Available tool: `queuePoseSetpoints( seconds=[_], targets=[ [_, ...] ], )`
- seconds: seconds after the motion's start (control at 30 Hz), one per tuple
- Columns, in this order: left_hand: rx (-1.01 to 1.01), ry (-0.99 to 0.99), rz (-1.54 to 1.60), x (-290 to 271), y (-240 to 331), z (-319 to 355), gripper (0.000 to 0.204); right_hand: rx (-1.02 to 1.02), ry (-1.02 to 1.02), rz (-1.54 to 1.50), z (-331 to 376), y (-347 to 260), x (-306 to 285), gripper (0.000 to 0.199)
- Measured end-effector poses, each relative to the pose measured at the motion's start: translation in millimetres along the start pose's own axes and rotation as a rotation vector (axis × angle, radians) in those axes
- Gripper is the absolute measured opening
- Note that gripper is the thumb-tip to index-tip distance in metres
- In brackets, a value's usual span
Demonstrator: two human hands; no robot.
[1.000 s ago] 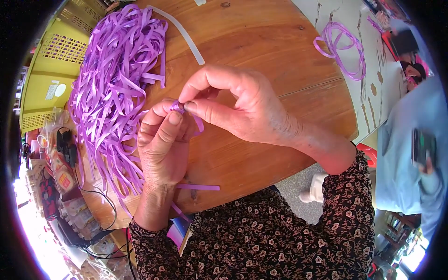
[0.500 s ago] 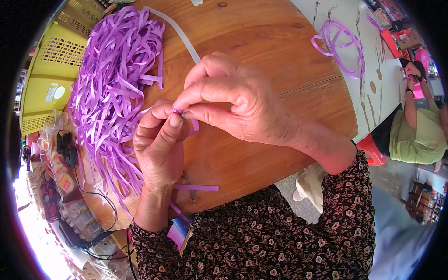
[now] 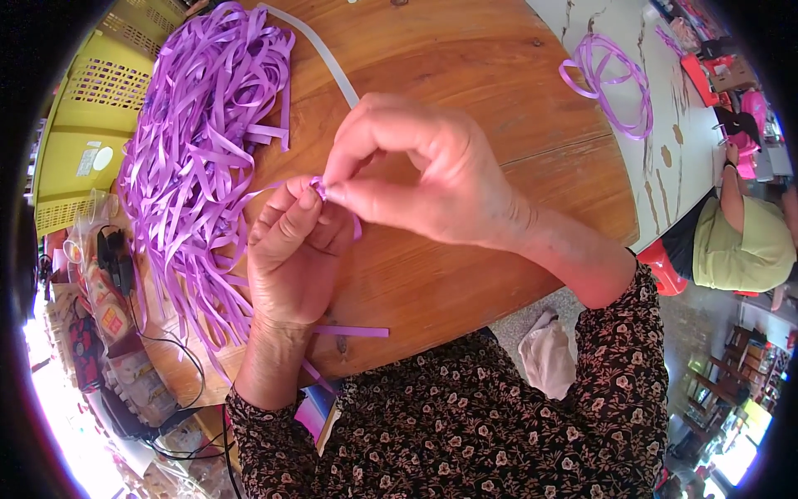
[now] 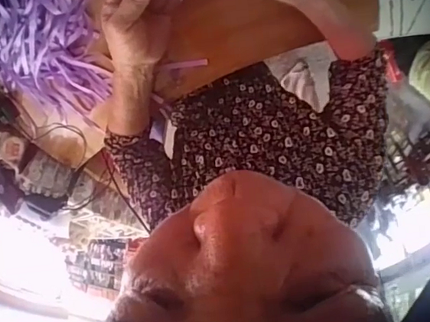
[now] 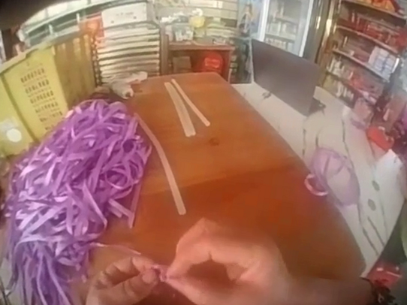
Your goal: The person ties knots in purple ribbons by hand, picking up one ribbon at a time from a pile, forming a loop, and pulling the end through to tighten it.
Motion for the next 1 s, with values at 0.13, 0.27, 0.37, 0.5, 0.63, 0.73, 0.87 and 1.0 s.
queuePoseSetpoints(
  seconds=[0.13, 0.27, 0.37, 0.5, 0.63, 0.73, 0.87, 1.0],
  targets=[
    [-0.010, -0.116, 0.031, 5.3, -0.9, -0.2, 0.014, 0.110, -0.034, -0.137, -2.8, 11.7, -2.2, 0.017],
    [0.034, 0.045, -0.124, 2.8, 4.7, 2.1, 0.014, 0.123, -0.018, -0.080, -1.2, 8.8, 1.9, 0.017],
    [0.056, 0.004, -0.033, 4.4, 3.9, -0.4, 0.010, 0.118, 0.006, -0.047, -0.2, 8.6, 1.9, 0.018],
    [0.064, -0.005, -0.046, 4.5, 4.1, -0.8, 0.010, 0.012, 0.061, 0.117, -1.5, -3.6, -0.7, 0.019],
    [0.103, -0.023, -0.113, 3.9, 7.1, -0.9, 0.010, -0.081, 0.110, 0.259, 0.3, -13.6, 0.3, 0.020],
    [0.131, -0.055, -0.158, 5.2, 9.6, -0.9, 0.011, -0.122, 0.129, 0.319, 2.0, -15.9, 0.2, 0.021],
    [0.140, -0.082, -0.231, 6.8, 10.9, -2.0, 0.012, -0.117, 0.121, 0.333, 3.3, -15.3, -0.8, 0.021],
    [0.159, -0.101, -0.368, 15.0, 16.3, -1.1, 0.014, -0.061, 0.107, 0.256, 1.5, -11.0, -6.8, 0.019]
  ],
)
Point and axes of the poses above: each hand's wrist, its own z-axis away from the middle knuckle, its own x-axis out of the palm, y = z × x, the point moved 9 cm from there along -z, towards the middle knuckle, and after that the axes turned 15 degrees about x, right-handed, at the moved point
